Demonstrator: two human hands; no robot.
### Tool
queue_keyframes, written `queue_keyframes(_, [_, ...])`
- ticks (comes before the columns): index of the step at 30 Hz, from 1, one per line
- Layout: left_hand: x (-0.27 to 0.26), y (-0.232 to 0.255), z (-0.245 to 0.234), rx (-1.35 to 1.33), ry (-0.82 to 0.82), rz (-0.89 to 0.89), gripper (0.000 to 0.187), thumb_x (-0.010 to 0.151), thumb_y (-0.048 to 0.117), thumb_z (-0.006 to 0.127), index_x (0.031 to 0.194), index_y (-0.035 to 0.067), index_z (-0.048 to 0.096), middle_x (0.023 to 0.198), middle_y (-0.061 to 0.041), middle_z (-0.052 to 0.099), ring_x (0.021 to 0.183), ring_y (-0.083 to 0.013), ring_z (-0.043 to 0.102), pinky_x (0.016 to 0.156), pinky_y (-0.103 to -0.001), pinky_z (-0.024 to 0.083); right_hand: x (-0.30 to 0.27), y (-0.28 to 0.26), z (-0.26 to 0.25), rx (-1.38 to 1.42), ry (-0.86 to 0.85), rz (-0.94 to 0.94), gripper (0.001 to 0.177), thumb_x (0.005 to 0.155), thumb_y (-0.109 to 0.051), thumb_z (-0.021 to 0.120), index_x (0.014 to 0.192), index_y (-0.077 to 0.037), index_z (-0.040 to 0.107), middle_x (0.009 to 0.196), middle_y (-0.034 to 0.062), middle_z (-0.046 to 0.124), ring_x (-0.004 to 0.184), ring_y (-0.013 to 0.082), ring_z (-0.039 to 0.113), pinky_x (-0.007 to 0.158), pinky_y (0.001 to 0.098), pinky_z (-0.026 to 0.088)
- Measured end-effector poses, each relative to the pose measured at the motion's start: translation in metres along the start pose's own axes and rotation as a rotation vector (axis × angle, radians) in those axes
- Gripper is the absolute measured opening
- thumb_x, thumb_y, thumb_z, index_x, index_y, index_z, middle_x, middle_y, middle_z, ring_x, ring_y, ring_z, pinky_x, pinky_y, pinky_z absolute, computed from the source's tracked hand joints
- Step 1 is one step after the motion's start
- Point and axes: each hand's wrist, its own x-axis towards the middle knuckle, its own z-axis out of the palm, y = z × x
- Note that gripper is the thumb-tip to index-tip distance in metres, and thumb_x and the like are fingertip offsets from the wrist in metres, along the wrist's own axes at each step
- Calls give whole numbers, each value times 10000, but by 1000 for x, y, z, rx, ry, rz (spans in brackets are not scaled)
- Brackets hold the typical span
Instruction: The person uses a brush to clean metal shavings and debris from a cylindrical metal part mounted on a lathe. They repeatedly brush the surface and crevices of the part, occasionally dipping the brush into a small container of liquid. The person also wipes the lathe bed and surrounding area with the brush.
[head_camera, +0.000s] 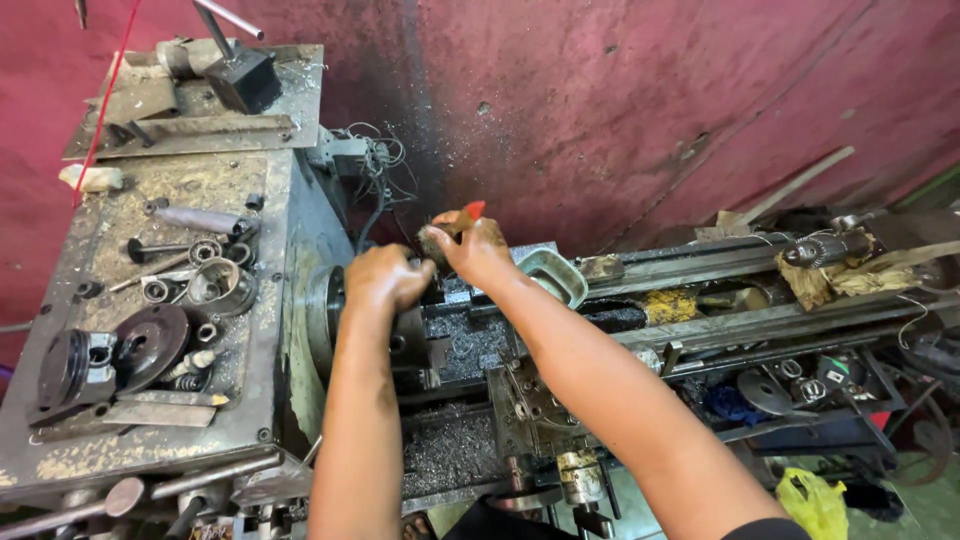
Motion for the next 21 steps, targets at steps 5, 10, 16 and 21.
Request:
queue_keyframes(5, [51,-4,8,-18,-103,-30,701,820,648,491,1207,135,771,1257,-181,727,1286,-373,629,1080,-525,488,-3,53,78,-270,276,135,484,775,-638,694,857,-162,651,728,93,659,694,320,733,631,423,599])
queue_keyframes(10, [25,6,-16,-79,-170,-72,817,788,659,468,1289,65,721,1360,-215,670,1341,-369,584,1127,-507,456,-16,20,19,-125,-12,160,534,741,-513,701,851,9,725,811,260,724,877,442,753,803,498,614])
queue_keyframes(16, [-42,6,10,-245,371,145,672,874,537,675,1355,68,658,1263,-213,696,1215,-402,651,1024,-540,520,-12,14,1,-55,-280,329,500,723,-537,646,924,-103,793,915,176,776,1030,332,748,921,435,599])
queue_keyframes(21, [-112,10,28,151,252,325,1190,715,743,796,1619,134,318,1691,-252,210,1555,-441,202,1248,-619,90,-10,10,1,-132,-290,297,641,755,-553,652,1031,20,726,1026,252,737,1061,380,733,940,432,589])
